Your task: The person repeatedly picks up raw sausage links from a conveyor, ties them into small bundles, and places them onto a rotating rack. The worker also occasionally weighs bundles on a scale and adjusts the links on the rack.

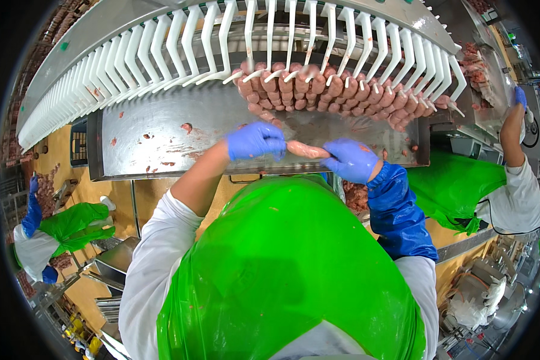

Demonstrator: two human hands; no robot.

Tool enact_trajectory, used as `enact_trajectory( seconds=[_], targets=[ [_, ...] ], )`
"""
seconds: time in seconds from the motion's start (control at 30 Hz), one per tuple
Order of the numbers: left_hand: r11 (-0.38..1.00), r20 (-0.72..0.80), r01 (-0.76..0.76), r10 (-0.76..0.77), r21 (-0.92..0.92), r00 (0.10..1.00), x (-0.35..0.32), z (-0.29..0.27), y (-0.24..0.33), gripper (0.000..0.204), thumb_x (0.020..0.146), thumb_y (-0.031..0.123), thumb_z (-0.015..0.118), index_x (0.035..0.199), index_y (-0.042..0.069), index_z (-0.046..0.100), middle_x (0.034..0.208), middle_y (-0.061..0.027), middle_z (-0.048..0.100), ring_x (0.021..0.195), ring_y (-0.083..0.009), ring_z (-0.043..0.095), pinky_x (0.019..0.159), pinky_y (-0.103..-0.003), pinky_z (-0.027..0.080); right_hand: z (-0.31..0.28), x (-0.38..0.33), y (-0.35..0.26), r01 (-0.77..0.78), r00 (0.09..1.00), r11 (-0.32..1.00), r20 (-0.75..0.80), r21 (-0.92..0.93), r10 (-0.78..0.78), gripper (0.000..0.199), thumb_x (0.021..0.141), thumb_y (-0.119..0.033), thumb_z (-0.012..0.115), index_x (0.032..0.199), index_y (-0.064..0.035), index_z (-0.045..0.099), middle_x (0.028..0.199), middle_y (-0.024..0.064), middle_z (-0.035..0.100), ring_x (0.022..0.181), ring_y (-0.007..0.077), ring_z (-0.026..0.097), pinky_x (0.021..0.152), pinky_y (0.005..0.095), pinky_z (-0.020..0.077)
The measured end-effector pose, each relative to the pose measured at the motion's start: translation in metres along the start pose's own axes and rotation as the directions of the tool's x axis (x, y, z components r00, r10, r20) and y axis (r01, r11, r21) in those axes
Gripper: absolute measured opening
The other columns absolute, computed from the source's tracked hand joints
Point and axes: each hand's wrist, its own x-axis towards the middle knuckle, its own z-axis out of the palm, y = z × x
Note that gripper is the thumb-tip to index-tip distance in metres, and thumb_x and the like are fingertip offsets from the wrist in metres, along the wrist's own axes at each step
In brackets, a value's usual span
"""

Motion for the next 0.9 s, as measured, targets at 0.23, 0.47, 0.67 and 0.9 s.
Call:
enact_trajectory(
  seconds=[0.23,0.47,0.67,0.9],
  targets=[
    [0.602,-0.148,0.028,0.151,0.798,0.978,0.011,0.024,-0.111,0.026,0.077,0.04,0.065,0.083,0.015,0.065,0.077,-0.0104,0.065,0.087,-0.0305,0.062,0.1,-0.051,0.034,0.02,-0.037,0.118,-0.437,0.899,0.88,-0.114,-0.187,0.422,0.032,0.091,-0.031,0.05,0.105,-0.0069,0.067,0.115,0.021,0.063,0.104,0.0409,0.06,0.088,0.049,0.0492],
    [0.471,-0.518,0.337,0.334,0.816,0.788,0.001,-0.003,-0.083,0.009,0.079,0.024,0.062,0.079,0.017,0.069,0.076,-0.0051,0.067,0.08,-0.0279,0.065,0.099,-0.051,0.034,0.018,-0.113,0.237,-0.743,0.657,0.67,-0.182,0.009,0.731,0.03,0.087,-0.028,0.054,0.102,-0.0072,0.069,0.103,0.0219,0.067,0.097,0.0413,0.064,0.085,0.046,0.0505],
    [0.57,-0.389,0.376,-0.106,0.73,0.915,0.032,-0.036,-0.059,0.017,0.088,0.026,0.061,0.086,0.013,0.072,0.082,-0.0096,0.07,0.081,-0.0264,0.068,0.077,-0.045,0.051,-0.015,-0.11,0.224,-0.722,0.678,0.692,-0.211,-0.007,0.704,0.028,0.084,-0.026,0.057,0.098,-0.0041,0.068,0.102,0.0229,0.066,0.095,0.041,0.063,0.083,0.0456,0.0506],
    [0.981,0.026,0.152,-0.157,0.121,0.987,0.059,-0.014,0.02,0.038,0.094,0.043,0.061,0.103,0.008,0.074,0.085,-0.0108,0.069,0.08,-0.0151,0.064,0.075,-0.033,0.052,0.006,-0.008,0.065,0.054,0.927,0.964,-0.345,-0.262,-0.146,0.014,0.082,-0.017,0.065,0.091,-0.0061,0.062,0.095,0.0154,0.061,0.089,0.0362,0.062,0.074,0.0436,0.0525]
  ],
)
